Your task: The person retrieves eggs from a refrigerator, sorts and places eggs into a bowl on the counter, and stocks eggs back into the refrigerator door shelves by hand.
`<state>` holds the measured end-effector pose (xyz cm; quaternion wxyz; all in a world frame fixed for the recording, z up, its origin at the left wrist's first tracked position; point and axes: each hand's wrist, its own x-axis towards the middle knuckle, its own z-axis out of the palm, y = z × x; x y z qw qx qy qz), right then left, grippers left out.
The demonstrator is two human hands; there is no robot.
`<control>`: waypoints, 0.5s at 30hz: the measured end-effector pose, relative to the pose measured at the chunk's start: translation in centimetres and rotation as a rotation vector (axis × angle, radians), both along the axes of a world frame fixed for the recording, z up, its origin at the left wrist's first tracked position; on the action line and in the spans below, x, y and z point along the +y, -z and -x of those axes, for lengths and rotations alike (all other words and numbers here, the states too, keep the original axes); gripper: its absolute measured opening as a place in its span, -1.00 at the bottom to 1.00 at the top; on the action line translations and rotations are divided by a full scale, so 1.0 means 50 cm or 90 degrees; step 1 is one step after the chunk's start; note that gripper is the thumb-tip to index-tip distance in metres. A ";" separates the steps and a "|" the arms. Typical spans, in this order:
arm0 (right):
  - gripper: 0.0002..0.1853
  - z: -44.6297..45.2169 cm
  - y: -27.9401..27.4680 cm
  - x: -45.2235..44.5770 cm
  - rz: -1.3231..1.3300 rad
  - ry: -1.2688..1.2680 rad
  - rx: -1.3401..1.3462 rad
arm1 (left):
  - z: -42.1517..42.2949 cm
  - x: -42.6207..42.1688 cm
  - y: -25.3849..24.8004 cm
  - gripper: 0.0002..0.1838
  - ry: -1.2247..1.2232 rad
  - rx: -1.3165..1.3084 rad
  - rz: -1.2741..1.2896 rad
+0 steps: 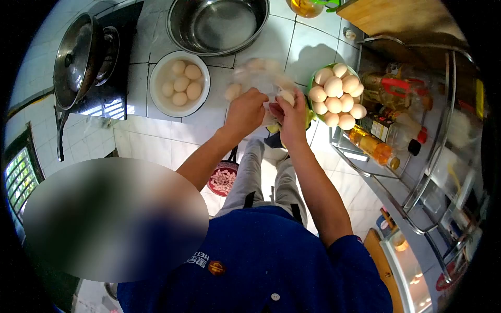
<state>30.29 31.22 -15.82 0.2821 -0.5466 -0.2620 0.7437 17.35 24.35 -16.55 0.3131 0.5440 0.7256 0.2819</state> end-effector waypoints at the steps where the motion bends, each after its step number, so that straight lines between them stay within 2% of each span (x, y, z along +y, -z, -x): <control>1: -0.37 -0.006 -0.009 -0.003 -0.023 0.010 0.002 | -0.010 0.009 0.016 -0.59 0.003 0.045 -0.008; 2: -0.37 -0.010 -0.011 -0.005 -0.026 0.009 0.003 | -0.018 0.022 0.033 -0.69 0.007 0.092 -0.018; 5: -0.30 -0.024 -0.003 -0.009 -0.086 -0.026 -0.018 | -0.037 0.062 0.033 -0.75 -0.042 0.136 -0.121; 7: -0.32 -0.028 -0.002 -0.008 -0.162 -0.095 -0.062 | -0.036 0.077 0.042 -0.75 -0.010 0.139 -0.134; 9: -0.40 -0.026 0.000 -0.011 -0.135 -0.055 -0.071 | -0.034 0.093 0.047 -0.75 0.019 0.144 -0.148; 11: -0.47 -0.025 0.002 -0.009 -0.108 -0.015 -0.077 | -0.033 0.110 0.047 -0.77 0.108 0.169 -0.025; 15: -0.65 -0.033 -0.010 0.001 -0.033 -0.003 0.012 | -0.033 0.139 0.028 -0.84 0.127 0.232 0.029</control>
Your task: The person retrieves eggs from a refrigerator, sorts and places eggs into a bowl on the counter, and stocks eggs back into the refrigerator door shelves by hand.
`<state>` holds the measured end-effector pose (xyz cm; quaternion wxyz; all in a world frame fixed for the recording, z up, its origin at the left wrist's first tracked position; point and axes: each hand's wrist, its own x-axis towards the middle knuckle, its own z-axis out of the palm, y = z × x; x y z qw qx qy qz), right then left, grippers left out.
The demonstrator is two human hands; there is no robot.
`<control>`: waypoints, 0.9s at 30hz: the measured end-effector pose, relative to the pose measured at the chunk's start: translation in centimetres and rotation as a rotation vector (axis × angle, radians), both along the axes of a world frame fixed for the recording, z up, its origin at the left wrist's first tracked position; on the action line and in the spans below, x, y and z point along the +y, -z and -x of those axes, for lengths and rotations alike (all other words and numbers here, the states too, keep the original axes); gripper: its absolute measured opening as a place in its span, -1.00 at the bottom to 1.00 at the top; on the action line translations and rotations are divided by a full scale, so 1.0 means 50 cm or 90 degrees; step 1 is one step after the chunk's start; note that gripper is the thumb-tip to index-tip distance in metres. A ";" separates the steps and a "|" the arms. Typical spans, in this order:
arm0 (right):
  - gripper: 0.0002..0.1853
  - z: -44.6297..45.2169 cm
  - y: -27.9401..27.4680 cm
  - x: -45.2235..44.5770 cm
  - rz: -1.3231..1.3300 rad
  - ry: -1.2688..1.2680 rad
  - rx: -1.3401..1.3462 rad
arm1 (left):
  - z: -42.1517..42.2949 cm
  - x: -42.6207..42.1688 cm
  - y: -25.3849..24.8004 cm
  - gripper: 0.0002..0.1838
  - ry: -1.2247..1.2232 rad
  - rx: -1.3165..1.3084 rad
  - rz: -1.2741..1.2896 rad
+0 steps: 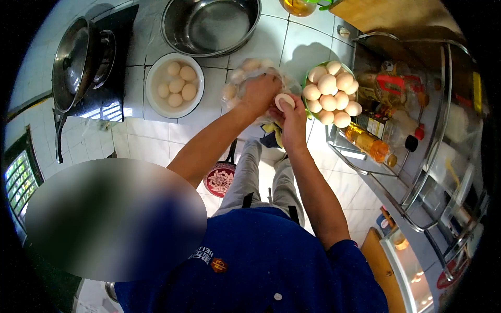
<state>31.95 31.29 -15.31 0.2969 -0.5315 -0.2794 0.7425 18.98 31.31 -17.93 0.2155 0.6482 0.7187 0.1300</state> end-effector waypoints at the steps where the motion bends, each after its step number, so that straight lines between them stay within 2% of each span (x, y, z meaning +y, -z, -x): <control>1: -0.71 -0.003 -0.006 0.001 0.020 0.005 0.030 | 0.003 0.005 -0.007 -0.84 0.021 0.029 0.019; 5: -0.71 -0.023 -0.018 0.003 0.113 0.054 0.148 | 0.005 0.013 0.021 -0.80 0.006 0.045 0.013; 7: -0.56 -0.037 -0.024 0.002 0.160 0.039 0.234 | 0.008 0.014 0.005 -0.77 -0.033 0.021 0.046; 8: -0.56 -0.045 -0.028 -0.001 0.161 0.042 0.232 | 0.010 0.008 0.000 -0.75 -0.051 0.008 0.062; 9: -0.53 -0.050 -0.045 0.000 0.199 0.058 0.316 | 0.011 0.002 -0.004 -0.74 -0.069 -0.005 0.078; 10: -0.50 -0.048 -0.079 0.006 0.236 0.074 0.401 | 0.018 -0.013 -0.005 -0.70 -0.073 -0.008 0.014; 12: -0.43 -0.042 -0.145 0.008 0.281 0.144 0.353 | 0.028 -0.045 -0.015 -0.66 -0.071 -0.016 -0.052; 14: -0.37 -0.052 -0.193 0.010 0.254 0.101 0.427 | 0.034 -0.075 -0.041 -0.59 -0.172 -0.202 -0.026; 15: -0.28 -0.058 -0.210 0.010 0.236 0.085 0.460 | 0.038 -0.087 -0.063 -0.59 -0.167 -0.206 -0.029; 17: -0.26 -0.070 -0.250 0.010 0.192 0.086 0.474 | 0.041 -0.110 -0.121 -0.60 -0.291 -0.551 0.145; 18: -0.23 -0.072 -0.261 0.013 0.154 0.083 0.493 | 0.041 -0.120 -0.144 -0.60 -0.287 -0.553 0.141; 19: -0.20 -0.082 -0.257 0.018 0.085 0.033 0.535 | 0.042 -0.137 -0.169 -0.62 -0.333 -0.749 0.185; 20: -0.20 -0.089 -0.260 0.019 0.086 0.028 0.540 | 0.045 -0.152 -0.197 -0.64 -0.379 -0.942 0.224; 22: -0.21 -0.087 -0.287 0.015 0.093 0.100 0.513 | 0.006 -0.152 -0.283 -0.66 -0.449 -1.010 0.204; 23: -0.21 -0.086 -0.296 0.014 0.095 0.138 0.497 | -0.004 -0.157 -0.302 -0.67 -0.393 -1.055 0.166; 24: -0.21 -0.081 -0.300 0.012 0.092 0.134 0.498 | -0.011 -0.153 -0.325 -0.66 -0.354 -1.049 0.161; 25: -0.22 -0.075 -0.305 0.007 0.108 0.149 0.491 | -0.033 -0.150 -0.330 -0.63 -0.315 -0.934 0.037; 27: -0.22 -0.060 -0.326 -0.002 0.137 0.178 0.435 | -0.064 -0.144 -0.346 -0.59 -0.271 -0.816 -0.082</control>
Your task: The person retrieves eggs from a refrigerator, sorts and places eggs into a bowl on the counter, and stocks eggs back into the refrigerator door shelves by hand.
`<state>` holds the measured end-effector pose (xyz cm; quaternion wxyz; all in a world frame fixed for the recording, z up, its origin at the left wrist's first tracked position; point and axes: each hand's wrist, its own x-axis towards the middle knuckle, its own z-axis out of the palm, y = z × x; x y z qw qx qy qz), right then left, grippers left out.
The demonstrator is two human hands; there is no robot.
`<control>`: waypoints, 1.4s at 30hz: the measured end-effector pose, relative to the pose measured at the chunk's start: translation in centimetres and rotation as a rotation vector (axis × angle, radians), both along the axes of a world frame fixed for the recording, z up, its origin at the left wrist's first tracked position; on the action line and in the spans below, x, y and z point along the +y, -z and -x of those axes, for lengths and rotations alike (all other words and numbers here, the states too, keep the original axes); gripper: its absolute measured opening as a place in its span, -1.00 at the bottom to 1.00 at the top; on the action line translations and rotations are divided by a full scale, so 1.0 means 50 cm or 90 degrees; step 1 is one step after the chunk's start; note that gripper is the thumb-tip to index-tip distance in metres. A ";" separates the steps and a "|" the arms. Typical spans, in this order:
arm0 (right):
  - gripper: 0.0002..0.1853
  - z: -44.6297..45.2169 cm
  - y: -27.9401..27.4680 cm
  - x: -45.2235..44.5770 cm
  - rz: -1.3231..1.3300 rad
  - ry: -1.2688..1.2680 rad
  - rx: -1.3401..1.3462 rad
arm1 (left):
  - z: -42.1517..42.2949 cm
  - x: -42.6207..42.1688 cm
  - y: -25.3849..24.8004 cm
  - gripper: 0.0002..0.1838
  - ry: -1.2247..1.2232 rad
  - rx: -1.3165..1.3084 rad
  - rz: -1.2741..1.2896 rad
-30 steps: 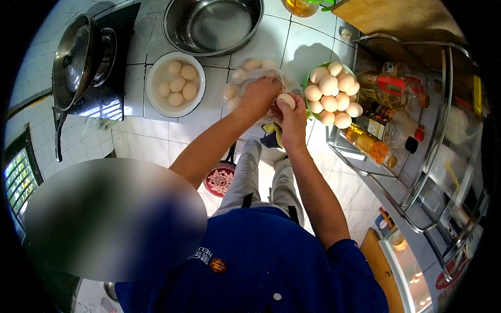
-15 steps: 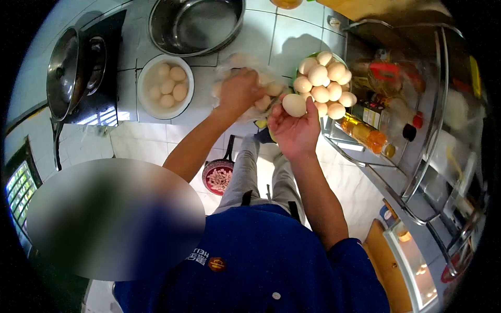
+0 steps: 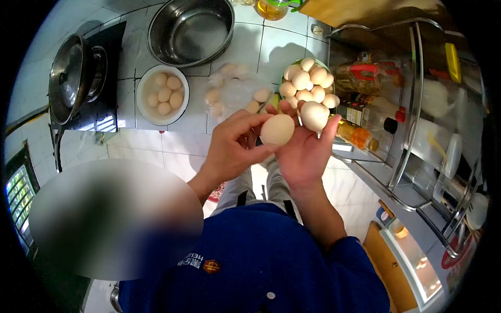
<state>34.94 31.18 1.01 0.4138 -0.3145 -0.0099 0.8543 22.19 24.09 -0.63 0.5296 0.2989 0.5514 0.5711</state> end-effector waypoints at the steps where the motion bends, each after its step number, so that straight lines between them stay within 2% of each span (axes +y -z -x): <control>1: -0.22 -0.002 0.000 -0.004 -0.002 0.000 0.004 | -0.003 0.003 -0.015 -0.56 0.046 0.228 -0.011; 2: -0.22 -0.004 0.008 -0.009 0.005 -0.012 -0.023 | -0.004 0.002 -0.025 -0.52 0.089 0.458 -0.018; 5: -0.24 -0.009 0.037 -0.011 0.085 -0.005 -0.067 | -0.010 -0.004 -0.032 -0.52 0.063 0.404 -0.062; 6: -0.26 -0.020 0.051 -0.012 0.136 -0.013 -0.039 | 0.001 -0.004 -0.033 -0.60 0.099 0.363 0.009; 8: -0.31 -0.019 0.052 -0.012 0.217 -0.011 -0.048 | 0.010 -0.007 0.048 -0.67 -0.032 0.403 0.064; 10: -0.31 -0.025 0.062 -0.018 0.219 -0.017 -0.053 | 0.043 0.008 0.153 -0.73 0.039 0.456 0.150; 12: -0.32 -0.033 0.066 -0.030 0.224 -0.026 -0.060 | 0.072 0.019 0.262 -0.67 0.086 0.632 0.153; 13: -0.30 -0.035 0.067 -0.034 0.248 -0.042 -0.064 | 0.077 0.031 0.297 -0.67 0.085 0.634 0.153; 15: -0.28 -0.039 0.070 -0.044 0.271 -0.055 -0.066 | 0.082 0.056 0.334 -0.46 0.062 0.753 0.099; 16: -0.28 -0.042 0.074 -0.052 0.259 -0.076 -0.051 | 0.085 0.068 0.342 -0.46 0.063 0.754 0.099; 18: -0.27 -0.043 0.072 -0.057 0.253 -0.101 -0.058 | 0.084 0.089 0.346 -0.33 0.090 0.784 0.105; 22: -0.27 -0.050 0.075 -0.065 0.252 -0.125 -0.065 | 0.064 0.116 0.337 -0.37 0.082 0.833 0.136; 24: -0.28 -0.055 0.084 -0.068 0.222 -0.144 -0.045 | 0.059 0.126 0.348 -0.30 0.070 0.822 0.157; 29: -0.27 -0.067 0.093 -0.066 0.208 -0.157 -0.042 | 0.046 0.149 0.371 -0.33 0.024 0.812 0.200; 33: -0.27 -0.076 0.090 -0.062 0.233 -0.160 -0.089 | 0.033 0.168 0.333 -0.42 0.012 0.799 0.269; 39: -0.28 -0.094 0.093 -0.062 0.221 -0.168 -0.070 | 0.035 0.168 0.353 -0.39 -0.040 0.784 0.194; 42: -0.28 -0.100 0.084 -0.061 0.204 -0.167 -0.073 | 0.034 0.151 0.338 -0.37 -0.044 0.739 0.228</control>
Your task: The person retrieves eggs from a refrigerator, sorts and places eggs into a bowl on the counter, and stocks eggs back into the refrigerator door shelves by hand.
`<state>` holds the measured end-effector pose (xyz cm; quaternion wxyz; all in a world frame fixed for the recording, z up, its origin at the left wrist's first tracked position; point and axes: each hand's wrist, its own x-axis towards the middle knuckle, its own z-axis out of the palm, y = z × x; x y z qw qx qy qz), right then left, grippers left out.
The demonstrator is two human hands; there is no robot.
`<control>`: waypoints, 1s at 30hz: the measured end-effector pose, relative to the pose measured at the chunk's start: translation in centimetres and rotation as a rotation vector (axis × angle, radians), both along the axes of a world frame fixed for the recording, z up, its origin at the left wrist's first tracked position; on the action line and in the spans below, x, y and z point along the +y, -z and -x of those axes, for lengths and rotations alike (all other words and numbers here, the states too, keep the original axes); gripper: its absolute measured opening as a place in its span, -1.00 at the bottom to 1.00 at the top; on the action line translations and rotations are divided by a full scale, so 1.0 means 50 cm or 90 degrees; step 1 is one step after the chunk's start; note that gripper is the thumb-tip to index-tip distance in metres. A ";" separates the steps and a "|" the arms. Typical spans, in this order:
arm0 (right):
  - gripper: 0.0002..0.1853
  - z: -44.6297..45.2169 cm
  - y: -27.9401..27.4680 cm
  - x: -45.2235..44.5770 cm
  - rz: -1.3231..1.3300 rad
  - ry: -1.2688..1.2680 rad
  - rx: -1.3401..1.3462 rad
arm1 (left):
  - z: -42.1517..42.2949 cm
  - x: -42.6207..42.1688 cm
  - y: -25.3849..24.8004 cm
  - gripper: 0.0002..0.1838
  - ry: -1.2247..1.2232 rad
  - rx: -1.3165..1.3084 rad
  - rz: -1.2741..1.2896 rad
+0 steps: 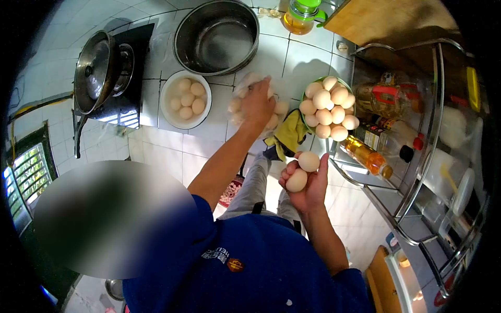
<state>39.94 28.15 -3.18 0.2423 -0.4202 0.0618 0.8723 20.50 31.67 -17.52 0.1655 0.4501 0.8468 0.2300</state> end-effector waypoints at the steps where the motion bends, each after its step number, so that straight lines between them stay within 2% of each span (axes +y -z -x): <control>1: -0.28 -0.003 -0.001 -0.001 -0.001 0.002 0.001 | -0.002 -0.010 -0.012 -0.37 0.002 0.001 -0.001; 3: -0.26 -0.014 -0.003 -0.006 -0.031 0.008 0.038 | -0.003 -0.046 -0.043 -0.38 -0.064 -0.166 -0.014; 4: -0.26 -0.021 -0.006 -0.009 -0.034 0.013 0.037 | -0.001 -0.065 -0.046 -0.38 -0.058 -0.166 -0.017; 6: -0.24 -0.039 -0.015 -0.018 -0.072 0.002 0.052 | 0.002 -0.109 -0.050 -0.45 -0.103 -0.461 -0.163; 7: -0.24 -0.050 -0.021 -0.023 -0.077 0.008 0.050 | 0.003 -0.121 -0.090 -0.45 -0.097 -0.464 -0.165; 9: -0.21 -0.075 -0.039 -0.037 -0.098 0.024 0.120 | -0.004 -0.144 -0.188 -0.49 -0.186 -0.924 -0.121; 10: -0.21 -0.090 -0.051 -0.044 -0.103 0.029 0.118 | -0.018 -0.151 -0.232 -0.49 -0.179 -0.926 -0.121; 12: -0.22 -0.125 -0.081 -0.063 -0.173 0.017 0.163 | -0.053 -0.166 -0.310 -0.50 -0.061 -1.211 -0.178; 16: -0.24 -0.212 -0.154 -0.106 -0.310 0.043 0.189 | -0.163 -0.177 -0.416 -0.43 0.170 -1.402 -0.154; 19: -0.23 -0.301 -0.209 -0.146 -0.349 0.115 0.214 | -0.275 -0.180 -0.489 -0.39 0.329 -1.485 -0.116; 23: -0.26 -0.450 -0.281 -0.216 -0.416 0.227 0.200 | -0.449 -0.205 -0.558 -0.34 0.448 -1.516 -0.029; 25: -0.25 -0.542 -0.307 -0.257 -0.468 0.277 0.215 | -0.553 -0.225 -0.583 -0.28 0.504 -1.447 -0.049; 27: -0.24 -0.631 -0.335 -0.300 -0.518 0.314 0.194 | -0.656 -0.245 -0.613 -0.29 0.565 -1.411 -0.025; 30: -0.27 -0.763 -0.357 -0.353 -0.595 0.361 0.139 | -0.802 -0.268 -0.655 -0.38 0.670 -1.257 -0.095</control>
